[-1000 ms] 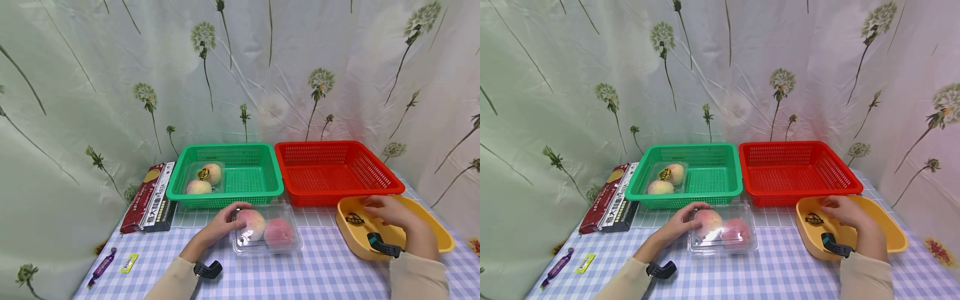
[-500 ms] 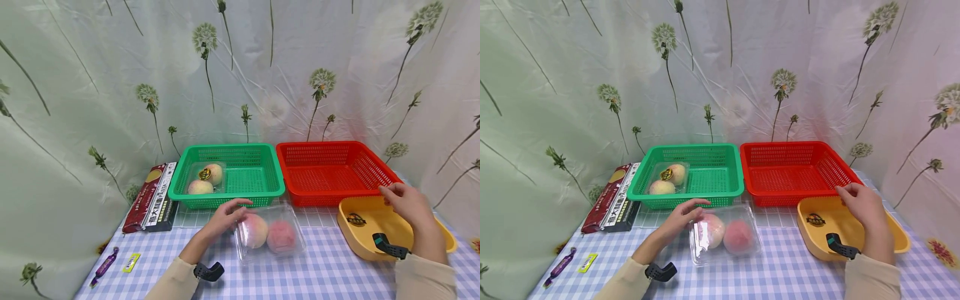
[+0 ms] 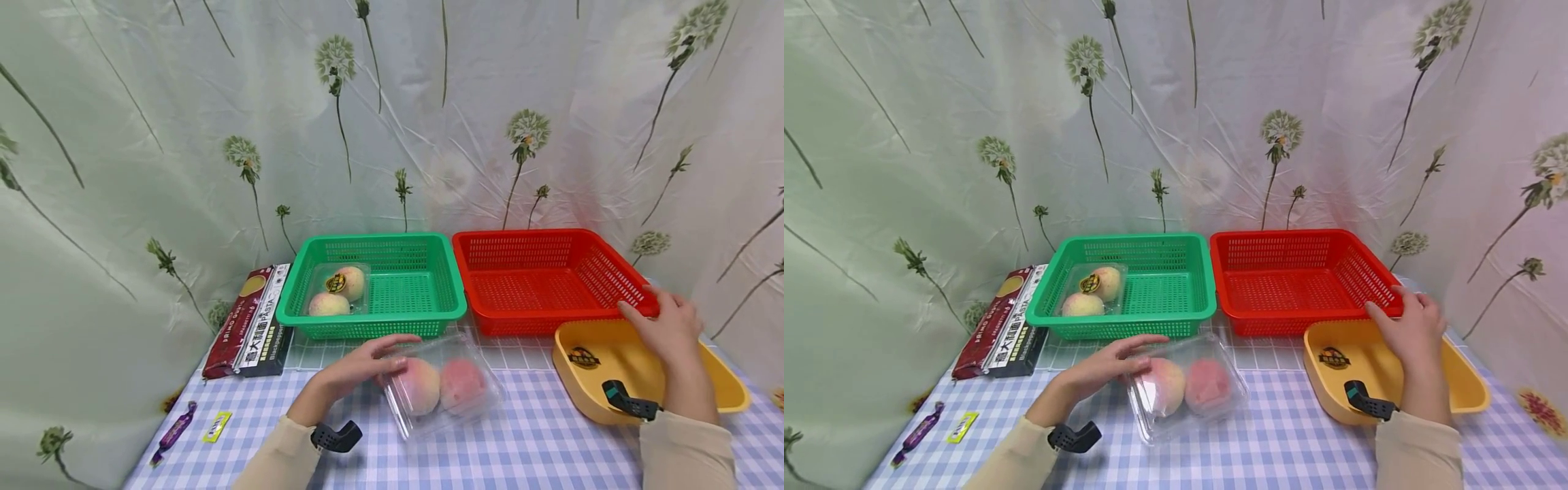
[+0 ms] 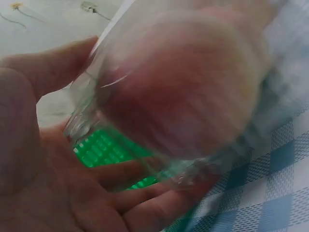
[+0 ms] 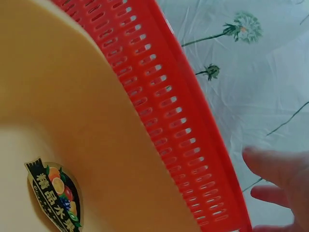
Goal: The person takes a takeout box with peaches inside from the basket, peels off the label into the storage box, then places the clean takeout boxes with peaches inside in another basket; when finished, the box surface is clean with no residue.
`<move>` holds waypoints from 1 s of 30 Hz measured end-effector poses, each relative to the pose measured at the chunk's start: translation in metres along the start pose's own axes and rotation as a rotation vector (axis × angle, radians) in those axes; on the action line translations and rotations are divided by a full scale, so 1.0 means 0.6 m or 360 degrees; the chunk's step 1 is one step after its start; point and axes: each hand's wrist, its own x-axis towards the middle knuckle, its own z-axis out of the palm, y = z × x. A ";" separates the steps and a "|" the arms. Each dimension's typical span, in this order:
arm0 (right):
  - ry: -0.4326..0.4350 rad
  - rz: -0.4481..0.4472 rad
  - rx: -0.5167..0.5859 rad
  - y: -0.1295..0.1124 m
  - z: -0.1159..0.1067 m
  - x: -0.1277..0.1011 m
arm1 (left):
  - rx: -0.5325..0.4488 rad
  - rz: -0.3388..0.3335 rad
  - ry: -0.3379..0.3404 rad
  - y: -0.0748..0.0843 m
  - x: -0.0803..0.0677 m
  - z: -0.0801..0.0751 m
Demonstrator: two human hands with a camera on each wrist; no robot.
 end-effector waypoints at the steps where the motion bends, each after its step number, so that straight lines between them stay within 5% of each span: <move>1: -0.0042 -0.0010 0.0006 0.004 0.001 0.001 | 0.0001 -0.0016 -0.0034 0.000 -0.001 -0.001; 10: -0.0236 0.0011 0.0052 0.019 0.011 0.010 | -0.0110 -0.0134 -0.0188 -0.007 -0.006 0.000; 20: -0.0302 0.0085 0.0154 0.024 0.016 0.006 | -0.0267 0.0047 -0.0364 0.006 0.002 0.012; 25: -0.0288 0.0089 0.0190 0.026 0.019 0.008 | -0.0344 0.0075 -0.0324 0.030 0.004 0.020; 30: -0.0287 0.0076 0.0187 0.025 0.015 0.009 | -0.0444 0.0121 -0.0266 0.083 0.011 0.032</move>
